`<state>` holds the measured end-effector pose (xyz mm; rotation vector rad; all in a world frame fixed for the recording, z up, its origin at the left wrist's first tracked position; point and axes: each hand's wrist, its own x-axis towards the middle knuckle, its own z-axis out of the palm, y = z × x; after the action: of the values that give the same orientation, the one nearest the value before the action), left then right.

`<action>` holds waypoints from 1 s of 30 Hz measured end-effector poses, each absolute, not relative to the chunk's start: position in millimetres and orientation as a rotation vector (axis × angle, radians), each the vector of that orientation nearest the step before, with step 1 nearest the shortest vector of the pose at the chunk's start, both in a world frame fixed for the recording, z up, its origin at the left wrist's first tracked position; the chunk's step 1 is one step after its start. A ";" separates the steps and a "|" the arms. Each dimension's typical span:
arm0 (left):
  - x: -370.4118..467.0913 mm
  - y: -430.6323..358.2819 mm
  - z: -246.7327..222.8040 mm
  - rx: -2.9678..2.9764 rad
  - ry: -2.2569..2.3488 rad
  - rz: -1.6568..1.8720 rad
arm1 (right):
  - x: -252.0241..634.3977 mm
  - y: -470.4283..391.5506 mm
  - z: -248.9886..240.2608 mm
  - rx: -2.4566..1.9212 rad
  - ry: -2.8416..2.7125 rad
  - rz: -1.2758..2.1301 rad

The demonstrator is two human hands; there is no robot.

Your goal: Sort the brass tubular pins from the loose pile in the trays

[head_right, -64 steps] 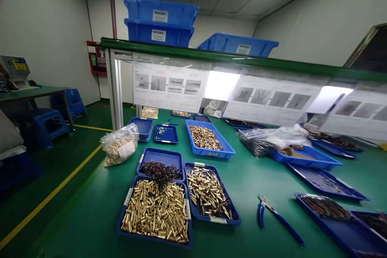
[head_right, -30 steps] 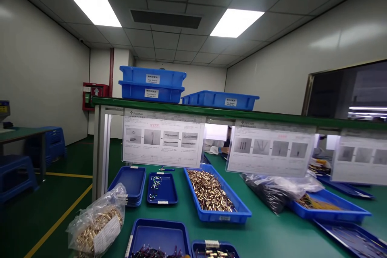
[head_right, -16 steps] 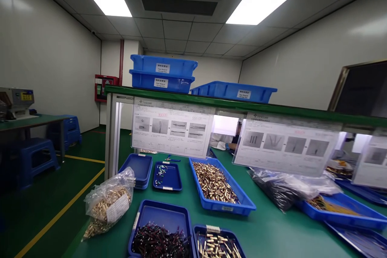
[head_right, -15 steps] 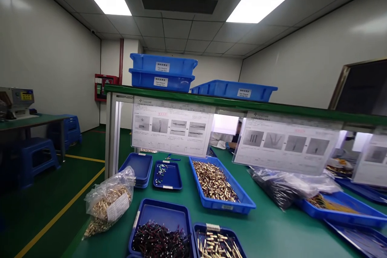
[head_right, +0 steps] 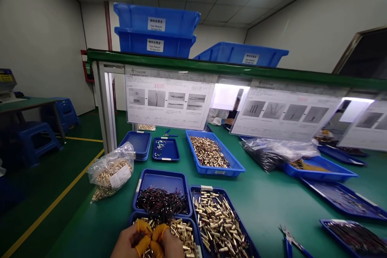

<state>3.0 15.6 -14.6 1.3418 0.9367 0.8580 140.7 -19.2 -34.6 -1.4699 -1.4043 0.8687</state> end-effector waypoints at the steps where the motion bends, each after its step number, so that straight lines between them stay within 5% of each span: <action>1: 3.0 16.0 -15.5 1.326 0.924 0.876 | 139.1 -17.8 -35.1 -1.456 -1.391 0.890; 15: -3.7 14.0 8.9 1.234 0.882 0.964 | 139.4 -33.4 0.7 -1.414 -1.099 1.092; 30: -0.2 6.8 8.0 1.243 0.918 0.967 | 134.1 -42.7 10.2 -1.594 -1.555 0.612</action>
<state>-0.2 6.8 8.0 1.2432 0.9176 0.9669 134.1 -42.7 10.2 -1.5942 -1.5551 0.6123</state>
